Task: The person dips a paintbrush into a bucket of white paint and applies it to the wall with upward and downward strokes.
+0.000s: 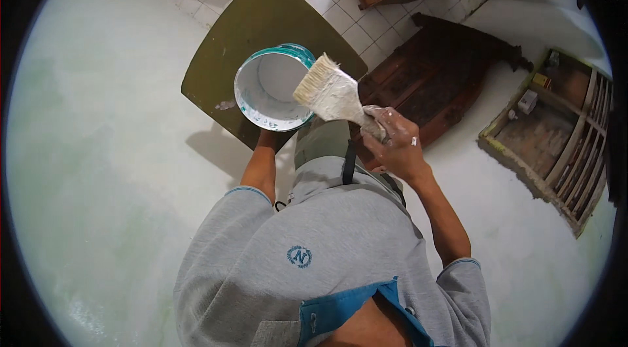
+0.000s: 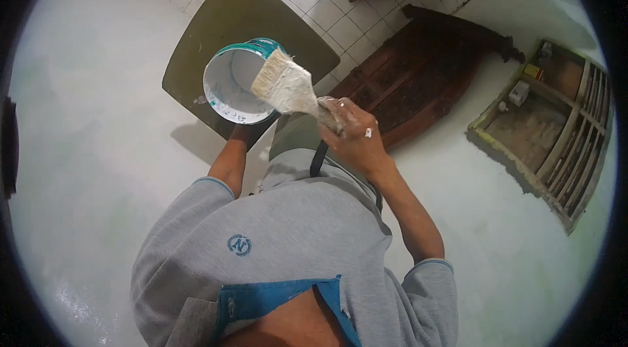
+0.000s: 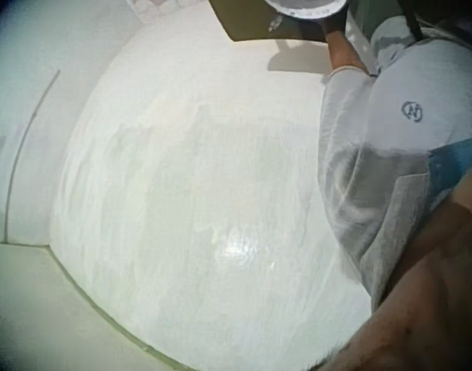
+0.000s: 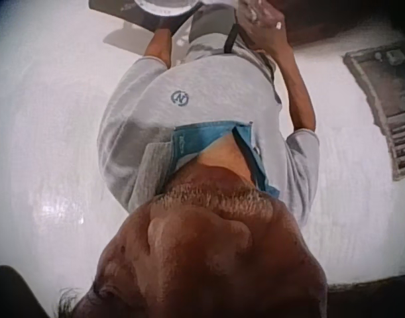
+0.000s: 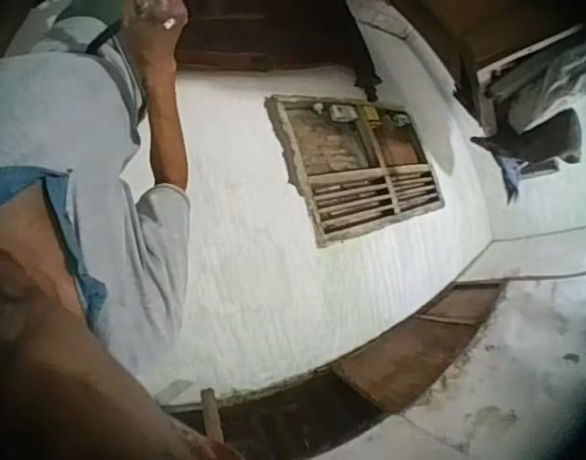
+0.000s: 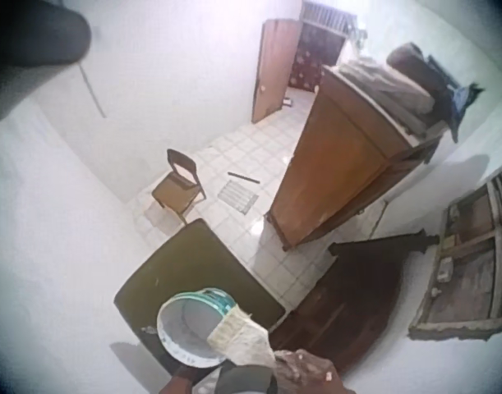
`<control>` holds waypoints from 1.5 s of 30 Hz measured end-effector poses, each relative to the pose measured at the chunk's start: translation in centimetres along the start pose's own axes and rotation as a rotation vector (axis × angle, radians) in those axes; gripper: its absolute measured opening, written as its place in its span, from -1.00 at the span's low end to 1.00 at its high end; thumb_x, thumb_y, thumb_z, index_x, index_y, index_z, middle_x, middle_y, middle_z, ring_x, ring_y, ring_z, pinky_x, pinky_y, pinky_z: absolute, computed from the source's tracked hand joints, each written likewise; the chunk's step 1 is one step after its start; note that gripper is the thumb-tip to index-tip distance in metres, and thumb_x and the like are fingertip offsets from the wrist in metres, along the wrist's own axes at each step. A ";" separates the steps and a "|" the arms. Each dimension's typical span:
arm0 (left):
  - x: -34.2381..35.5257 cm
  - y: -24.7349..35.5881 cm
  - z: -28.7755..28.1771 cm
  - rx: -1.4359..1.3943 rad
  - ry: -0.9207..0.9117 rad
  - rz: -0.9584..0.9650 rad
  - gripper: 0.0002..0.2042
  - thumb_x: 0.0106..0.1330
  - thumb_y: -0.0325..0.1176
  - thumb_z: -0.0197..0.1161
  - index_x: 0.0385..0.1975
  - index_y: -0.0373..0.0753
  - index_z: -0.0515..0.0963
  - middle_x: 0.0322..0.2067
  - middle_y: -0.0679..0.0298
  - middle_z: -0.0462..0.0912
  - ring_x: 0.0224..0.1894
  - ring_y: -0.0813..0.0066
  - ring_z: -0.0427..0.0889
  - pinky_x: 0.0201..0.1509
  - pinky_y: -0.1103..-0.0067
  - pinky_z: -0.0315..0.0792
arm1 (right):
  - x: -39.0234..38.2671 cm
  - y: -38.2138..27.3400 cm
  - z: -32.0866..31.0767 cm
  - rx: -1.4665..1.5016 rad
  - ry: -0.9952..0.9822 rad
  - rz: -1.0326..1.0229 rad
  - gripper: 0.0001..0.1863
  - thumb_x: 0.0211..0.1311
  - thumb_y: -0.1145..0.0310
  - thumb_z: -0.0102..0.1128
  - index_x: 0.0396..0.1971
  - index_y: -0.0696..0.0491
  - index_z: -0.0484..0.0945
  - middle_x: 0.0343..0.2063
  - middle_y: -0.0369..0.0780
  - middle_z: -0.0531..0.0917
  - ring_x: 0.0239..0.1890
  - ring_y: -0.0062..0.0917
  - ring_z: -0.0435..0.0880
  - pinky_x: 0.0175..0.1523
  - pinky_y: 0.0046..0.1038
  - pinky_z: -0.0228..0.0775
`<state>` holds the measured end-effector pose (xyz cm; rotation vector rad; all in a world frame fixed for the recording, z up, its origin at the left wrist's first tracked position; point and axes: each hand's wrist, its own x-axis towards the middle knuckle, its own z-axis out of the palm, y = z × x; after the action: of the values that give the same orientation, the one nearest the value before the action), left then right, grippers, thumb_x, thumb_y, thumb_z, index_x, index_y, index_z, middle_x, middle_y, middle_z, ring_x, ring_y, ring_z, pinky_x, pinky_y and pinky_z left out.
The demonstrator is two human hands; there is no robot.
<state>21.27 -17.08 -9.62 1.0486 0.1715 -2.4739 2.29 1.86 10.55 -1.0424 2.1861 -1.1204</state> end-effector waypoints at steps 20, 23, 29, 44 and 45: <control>-0.4 3.9 2.8 0.150 -0.069 0.003 -0.53 0.23 -0.05 -0.10 0.03 -0.25 0.28 0.03 0.11 0.33 0.08 0.12 0.27 0.11 0.03 0.08 | 7.1 10.5 15.8 0.658 0.101 0.659 -0.65 0.01 0.24 0.08 -0.16 0.02 0.47 -0.26 -0.20 0.53 -0.15 -0.48 0.46 -0.02 -0.47 0.23; 0.3 3.1 3.4 0.216 -0.066 -0.057 -0.53 0.23 -0.05 -0.10 0.03 -0.25 0.28 0.03 0.10 0.33 0.08 0.12 0.26 0.11 0.03 0.07 | 6.9 10.1 15.2 0.638 0.143 0.667 -0.61 -0.01 0.17 0.10 -0.16 0.02 0.46 -0.25 -0.15 0.53 -0.15 -0.43 0.48 -0.02 -0.41 0.25; 1.0 2.4 4.9 0.313 -0.119 -0.185 -0.52 0.23 -0.05 -0.10 0.04 -0.25 0.28 0.04 0.10 0.33 0.09 0.11 0.26 0.11 0.02 0.06 | 5.1 9.8 14.9 0.762 0.304 0.569 -0.59 -0.07 0.09 0.09 -0.33 0.13 0.40 -0.36 -0.09 0.48 -0.27 -0.34 0.47 -0.17 -0.34 0.27; -0.2 -6.9 16.4 0.651 -0.409 -0.848 -0.52 0.23 -0.04 -0.11 0.05 -0.25 0.27 0.05 0.10 0.32 0.10 0.10 0.24 0.12 -0.01 0.03 | -6.6 -1.6 2.7 1.000 0.822 0.499 -0.55 0.07 0.09 0.02 -0.18 0.15 0.35 -0.33 -0.25 0.47 -0.30 -0.63 0.46 -0.34 -0.54 0.42; -0.6 -7.6 17.1 0.671 -0.423 -0.887 -0.52 0.23 -0.04 -0.11 0.05 -0.25 0.27 0.05 0.10 0.32 0.10 0.10 0.24 0.12 -0.01 0.03 | -7.6 -2.3 2.5 0.985 0.860 0.485 -0.55 0.07 0.09 0.02 -0.18 0.15 0.35 -0.33 -0.25 0.47 -0.30 -0.63 0.46 -0.34 -0.54 0.42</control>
<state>7.11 -14.83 2.39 0.7075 -0.4612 -3.6494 9.48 5.83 11.52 0.4504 1.7547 -2.2462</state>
